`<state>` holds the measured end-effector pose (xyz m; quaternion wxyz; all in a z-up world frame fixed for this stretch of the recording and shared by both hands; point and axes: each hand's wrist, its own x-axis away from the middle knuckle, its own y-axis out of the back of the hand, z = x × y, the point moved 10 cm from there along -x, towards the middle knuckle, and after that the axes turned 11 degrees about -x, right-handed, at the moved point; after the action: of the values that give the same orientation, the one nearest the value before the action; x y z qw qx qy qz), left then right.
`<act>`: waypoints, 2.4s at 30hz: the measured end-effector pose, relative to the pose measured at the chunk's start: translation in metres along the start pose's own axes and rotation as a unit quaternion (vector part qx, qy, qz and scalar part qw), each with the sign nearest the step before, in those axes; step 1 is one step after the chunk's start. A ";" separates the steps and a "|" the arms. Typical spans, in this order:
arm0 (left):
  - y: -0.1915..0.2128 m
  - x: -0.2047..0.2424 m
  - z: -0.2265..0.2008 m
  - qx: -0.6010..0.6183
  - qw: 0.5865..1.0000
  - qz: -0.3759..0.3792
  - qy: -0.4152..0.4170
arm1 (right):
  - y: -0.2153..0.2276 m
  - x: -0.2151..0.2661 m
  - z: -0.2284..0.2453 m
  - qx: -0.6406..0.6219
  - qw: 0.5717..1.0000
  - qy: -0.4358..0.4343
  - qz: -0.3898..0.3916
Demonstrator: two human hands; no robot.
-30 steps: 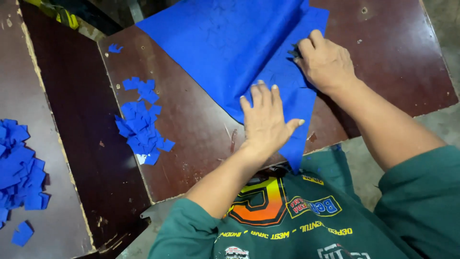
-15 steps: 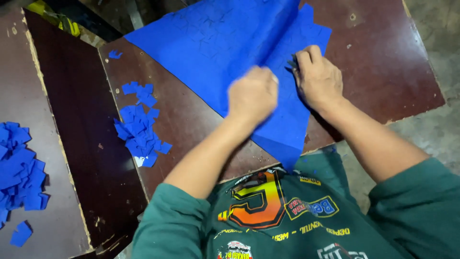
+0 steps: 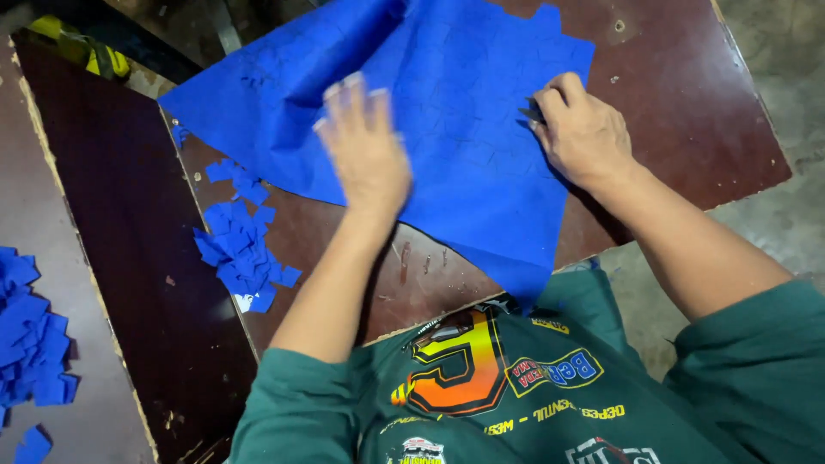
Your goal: The person uses a small knife to cut small, irregular shapes from a large sheet of blue foam material. The cut pieces are discarded onto the table to the left, and the person periodically repositions the foam sheet to continue cutting along the marked lines.
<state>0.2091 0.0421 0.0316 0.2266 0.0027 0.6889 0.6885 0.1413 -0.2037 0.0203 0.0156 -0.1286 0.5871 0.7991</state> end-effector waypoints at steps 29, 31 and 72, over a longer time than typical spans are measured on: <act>0.017 0.062 -0.149 0.228 0.958 -0.027 -0.169 | 0.021 0.056 -0.037 -0.145 0.978 -0.134 -0.063; 0.015 0.060 -0.150 0.225 0.960 -0.024 -0.164 | 0.008 0.067 -0.040 -0.048 0.987 -0.145 -0.046; -0.012 0.028 -0.123 0.247 0.960 0.003 -0.131 | 0.004 0.074 0.011 -0.474 0.819 -0.316 0.072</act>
<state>0.1491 -0.0659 0.0058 0.3053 0.1508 0.8016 0.4914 0.0669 -0.2039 0.0102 0.0793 0.1819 0.1064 0.9743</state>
